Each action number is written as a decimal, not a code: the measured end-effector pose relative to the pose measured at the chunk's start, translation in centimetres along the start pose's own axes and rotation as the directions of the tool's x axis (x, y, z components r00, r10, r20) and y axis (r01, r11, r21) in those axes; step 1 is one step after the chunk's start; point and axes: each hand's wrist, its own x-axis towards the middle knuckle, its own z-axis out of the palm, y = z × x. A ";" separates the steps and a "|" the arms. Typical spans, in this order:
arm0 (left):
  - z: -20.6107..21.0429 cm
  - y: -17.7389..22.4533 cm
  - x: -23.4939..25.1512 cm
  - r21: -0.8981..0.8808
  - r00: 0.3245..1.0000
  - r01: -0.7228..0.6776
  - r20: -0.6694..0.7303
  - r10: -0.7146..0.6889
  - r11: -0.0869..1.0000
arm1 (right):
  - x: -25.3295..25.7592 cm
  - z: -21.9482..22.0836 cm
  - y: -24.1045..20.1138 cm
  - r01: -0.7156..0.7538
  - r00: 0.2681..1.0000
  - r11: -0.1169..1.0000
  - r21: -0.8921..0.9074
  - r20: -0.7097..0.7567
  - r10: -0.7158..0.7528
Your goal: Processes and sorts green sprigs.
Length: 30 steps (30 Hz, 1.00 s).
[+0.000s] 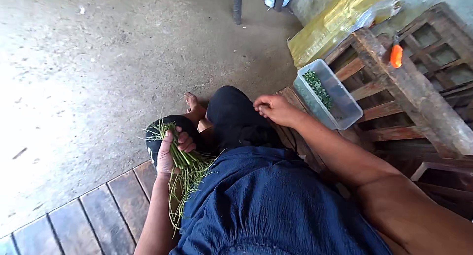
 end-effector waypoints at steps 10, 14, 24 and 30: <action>0.5 0.0 0.2 0.008 0.998 0.045 0.045 -0.045 0.999 | -7.2 3.7 2.3 -0.026 0.991 0.999 0.025 -0.133 0.029; 1.3 0.9 -0.4 0.077 0.995 0.095 -0.047 -0.092 0.993 | -8.2 2.7 1.7 -0.066 0.994 0.997 0.028 -0.083 0.068; 14.9 8.1 -2.0 0.873 0.983 0.112 -0.168 0.077 0.474 | -12.2 0.0 -4.7 -0.081 0.941 0.934 -0.348 0.282 0.187; 18.9 2.3 0.6 0.966 0.995 -0.053 0.073 -0.069 0.252 | -12.8 -0.2 -5.5 0.027 0.960 0.930 -0.366 0.268 0.078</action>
